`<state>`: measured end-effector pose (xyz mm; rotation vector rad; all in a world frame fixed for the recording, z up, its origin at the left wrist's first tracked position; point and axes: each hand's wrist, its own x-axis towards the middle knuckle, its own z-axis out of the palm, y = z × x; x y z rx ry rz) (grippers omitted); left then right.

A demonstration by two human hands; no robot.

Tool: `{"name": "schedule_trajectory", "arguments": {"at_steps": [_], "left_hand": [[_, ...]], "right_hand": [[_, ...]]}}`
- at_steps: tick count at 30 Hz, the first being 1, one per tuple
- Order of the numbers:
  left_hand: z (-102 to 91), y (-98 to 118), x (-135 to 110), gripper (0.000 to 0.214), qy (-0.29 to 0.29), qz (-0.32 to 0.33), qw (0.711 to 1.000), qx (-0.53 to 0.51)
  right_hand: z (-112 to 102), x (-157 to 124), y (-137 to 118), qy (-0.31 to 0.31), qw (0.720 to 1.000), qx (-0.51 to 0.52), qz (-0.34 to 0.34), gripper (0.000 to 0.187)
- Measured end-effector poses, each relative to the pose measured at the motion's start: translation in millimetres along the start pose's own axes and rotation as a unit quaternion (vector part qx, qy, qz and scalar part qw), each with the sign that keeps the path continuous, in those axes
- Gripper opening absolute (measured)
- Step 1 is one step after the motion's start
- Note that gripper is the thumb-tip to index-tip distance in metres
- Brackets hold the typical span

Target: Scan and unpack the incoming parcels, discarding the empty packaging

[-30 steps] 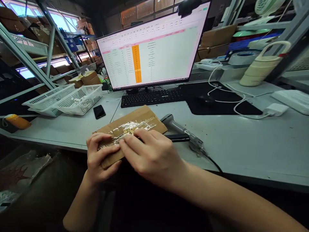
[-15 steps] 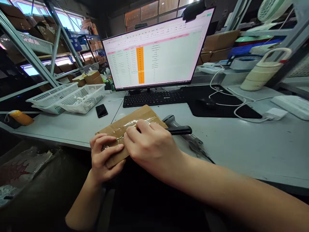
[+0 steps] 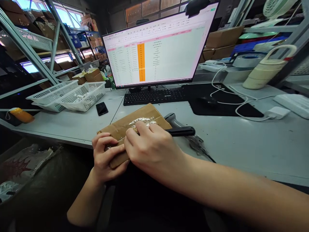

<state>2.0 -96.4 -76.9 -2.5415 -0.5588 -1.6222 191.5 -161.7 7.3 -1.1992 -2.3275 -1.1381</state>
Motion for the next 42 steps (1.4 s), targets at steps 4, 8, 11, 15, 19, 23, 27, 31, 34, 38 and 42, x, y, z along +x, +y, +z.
{"name": "schedule_trajectory", "arguments": {"at_steps": [4,8,11,15,19,23,27,31,34,38,42], "left_hand": [[0.9,0.7,1.1,0.032,-0.005,0.005,1.000,-0.002],[1.2,0.6,4.5,0.031,-0.012,0.010,1.000,0.001],[-0.7,-1.7,3.7,0.031,-0.011,0.015,1.000,-0.003],[-6.6,-7.7,-5.2,0.030,-0.001,0.000,1.000,-0.006],[-9.7,-15.4,-9.0,0.028,-0.010,-0.010,1.000,-0.015],[-6.9,-25.1,2.1,0.029,-0.039,-0.036,0.997,-0.049],[-4.3,-34.6,14.9,0.026,-0.075,-0.068,0.992,-0.072],[-11.2,-39.3,30.5,0.029,-0.134,-0.119,0.980,-0.087],[-20.3,-40.6,55.0,0.028,-0.217,-0.156,0.962,-0.063],[-18.6,-50.0,97.3,0.034,-0.320,-0.138,0.937,0.014],[-2.0,-67.2,125.2,0.056,-0.433,-0.115,0.893,0.042]], "right_hand": [[-1.4,-7.4,8.8,-0.014,1.000,-0.016,0.001,0.023],[-6.3,-9.7,13.1,-0.015,1.000,-0.011,0.001,0.025],[-7.5,-15.4,29.0,-0.032,0.998,-0.053,0.011,0.027],[15.2,-55.1,93.5,-0.059,0.984,-0.148,0.078,0.040],[65.0,-131.5,164.5,-0.042,0.982,-0.074,0.166,0.062],[107.7,-201.2,185.3,-0.048,0.970,-0.011,0.238,0.036],[128.5,-230.3,188.6,-0.041,0.972,0.006,0.231,0.025],[126.1,-197.2,189.3,-0.019,0.970,-0.001,0.241,0.030],[100.4,-131.1,155.1,-0.004,0.973,0.050,0.227,0.036],[58.6,-46.3,78.3,-0.023,0.953,0.292,0.079,0.033],[60.0,-24.2,38.4,0.023,0.955,0.288,0.064,0.035]]}}
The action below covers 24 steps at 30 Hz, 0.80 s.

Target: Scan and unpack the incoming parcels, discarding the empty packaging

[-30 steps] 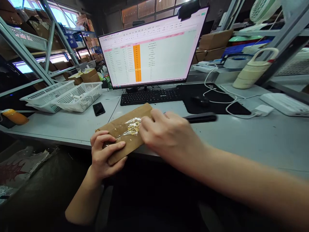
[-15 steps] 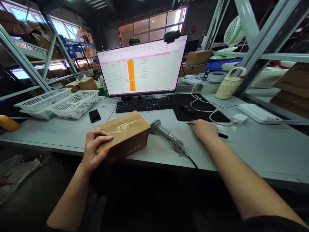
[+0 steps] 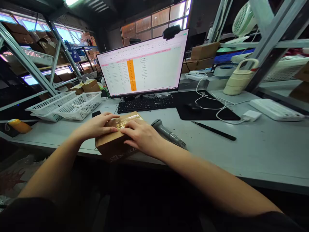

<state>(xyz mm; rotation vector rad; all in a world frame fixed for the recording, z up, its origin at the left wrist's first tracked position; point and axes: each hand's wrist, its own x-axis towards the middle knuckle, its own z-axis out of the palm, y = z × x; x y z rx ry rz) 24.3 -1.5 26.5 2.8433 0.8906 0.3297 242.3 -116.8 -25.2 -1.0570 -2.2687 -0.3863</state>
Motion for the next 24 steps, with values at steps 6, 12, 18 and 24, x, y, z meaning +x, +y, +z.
{"name": "schedule_trajectory", "arguments": {"at_steps": [6,12,18,24], "left_hand": [[-13.2,12.9,18.4,0.049,-0.088,0.021,0.988,0.122],[-17.5,47.2,28.3,0.039,-0.148,0.026,0.943,0.296],[-11.5,43.6,26.3,0.047,-0.138,0.056,0.931,0.334],[-13.6,33.8,23.1,0.056,-0.130,0.055,0.937,0.321]], "right_hand": [[20.2,-13.2,16.0,0.079,0.996,0.028,-0.011,0.023],[22.0,-10.3,13.9,0.089,0.995,0.042,0.000,0.021],[26.8,-9.5,17.2,0.121,0.992,0.029,-0.017,0.023],[29.1,-8.3,14.3,0.139,0.990,0.009,-0.026,0.018]]}}
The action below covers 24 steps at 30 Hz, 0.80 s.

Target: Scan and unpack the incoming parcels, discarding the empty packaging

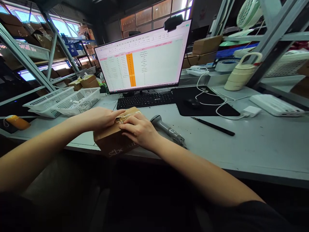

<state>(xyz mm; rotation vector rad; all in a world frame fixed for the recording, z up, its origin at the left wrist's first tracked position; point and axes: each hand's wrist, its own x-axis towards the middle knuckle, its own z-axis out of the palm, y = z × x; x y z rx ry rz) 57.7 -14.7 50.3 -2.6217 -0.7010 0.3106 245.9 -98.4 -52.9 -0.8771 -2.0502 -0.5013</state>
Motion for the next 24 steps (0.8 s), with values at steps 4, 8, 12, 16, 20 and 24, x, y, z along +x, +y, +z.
{"name": "schedule_trajectory", "arguments": {"at_steps": [4,8,12,16,20,24], "left_hand": [[1.4,-3.5,0.2,0.054,0.004,-0.005,1.000,-0.013],[4.5,1.6,-1.5,0.049,0.021,-0.023,1.000,-0.001],[10.0,10.9,-5.0,0.046,0.029,-0.044,0.998,0.017],[18.5,12.0,-6.4,0.045,0.054,-0.037,0.998,0.024],[23.6,9.9,-7.0,0.044,0.067,-0.026,0.997,0.027],[19.2,12.8,-10.0,0.042,0.070,-0.038,0.997,0.016]], "right_hand": [[-2.1,7.9,-7.2,-0.002,1.000,-0.017,-0.018,0.017],[-25.6,4.9,22.9,-0.049,0.998,0.042,0.028,0.023],[-79.9,-44.7,95.7,-0.146,0.931,-0.136,0.306,0.042],[-120.4,-115.8,140.4,-0.308,0.749,-0.254,0.529,0.053],[-118.3,-149.9,144.9,-0.313,0.729,-0.264,0.548,0.042],[-109.0,-143.7,146.8,-0.288,0.761,-0.241,0.528,0.033]]}}
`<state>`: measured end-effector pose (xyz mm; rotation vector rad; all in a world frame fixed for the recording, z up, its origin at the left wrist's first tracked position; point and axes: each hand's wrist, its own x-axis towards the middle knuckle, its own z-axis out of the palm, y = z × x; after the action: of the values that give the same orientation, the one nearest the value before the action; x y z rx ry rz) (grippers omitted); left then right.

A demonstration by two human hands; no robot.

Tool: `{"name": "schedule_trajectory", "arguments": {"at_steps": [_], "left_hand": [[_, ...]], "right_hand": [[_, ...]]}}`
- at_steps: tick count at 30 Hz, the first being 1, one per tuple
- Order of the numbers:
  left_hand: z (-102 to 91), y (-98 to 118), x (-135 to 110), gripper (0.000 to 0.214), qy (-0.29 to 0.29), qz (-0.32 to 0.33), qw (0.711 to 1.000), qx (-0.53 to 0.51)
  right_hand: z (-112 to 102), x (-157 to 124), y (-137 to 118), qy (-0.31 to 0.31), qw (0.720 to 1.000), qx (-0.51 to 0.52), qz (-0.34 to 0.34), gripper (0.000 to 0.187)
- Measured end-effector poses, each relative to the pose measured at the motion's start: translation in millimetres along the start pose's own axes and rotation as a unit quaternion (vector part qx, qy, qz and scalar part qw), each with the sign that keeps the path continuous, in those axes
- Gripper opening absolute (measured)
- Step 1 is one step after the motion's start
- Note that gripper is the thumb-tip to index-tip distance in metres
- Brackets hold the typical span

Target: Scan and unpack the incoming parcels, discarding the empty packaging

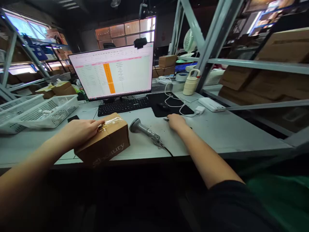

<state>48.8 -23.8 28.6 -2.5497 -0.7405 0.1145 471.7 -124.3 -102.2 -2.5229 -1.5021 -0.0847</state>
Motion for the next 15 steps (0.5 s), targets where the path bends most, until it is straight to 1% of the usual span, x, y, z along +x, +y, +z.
{"name": "schedule_trajectory", "arguments": {"at_steps": [3,6,8,9,11,12,13,15], "left_hand": [[-2.5,1.1,0.2,0.039,-0.003,0.001,1.000,-0.009],[-0.6,0.0,0.9,0.037,0.009,-0.005,1.000,-0.016],[2.0,-0.9,1.2,0.038,0.017,-0.012,1.000,-0.020],[3.3,-1.2,1.3,0.038,0.020,-0.014,0.999,-0.023],[5.6,-1.8,1.9,0.039,0.022,-0.014,0.999,-0.029],[6.4,-2.0,2.2,0.040,0.023,-0.013,0.999,-0.032],[7.0,-2.2,2.4,0.040,0.026,-0.013,0.999,-0.034],[7.5,-2.3,2.3,0.040,0.034,-0.014,0.999,-0.033]], "right_hand": [[-6.7,10.7,-11.9,0.008,0.999,0.041,-0.021,0.028],[-17.3,16.1,-30.4,0.018,0.997,0.073,-0.032,0.027],[-30.2,11.4,-49.3,0.018,0.988,0.149,-0.045,0.027],[-38.7,6.0,-61.6,0.016,0.977,0.206,-0.058,0.028],[-58.7,-10.1,-92.6,0.016,0.943,0.310,-0.116,0.030],[-69.0,-20.3,-110.8,0.022,0.929,0.330,-0.165,0.029],[-78.6,-31.1,-130.0,0.034,0.921,0.316,-0.227,0.026],[-94.0,-52.1,-168.2,0.080,0.904,0.227,-0.353,0.021]]}}
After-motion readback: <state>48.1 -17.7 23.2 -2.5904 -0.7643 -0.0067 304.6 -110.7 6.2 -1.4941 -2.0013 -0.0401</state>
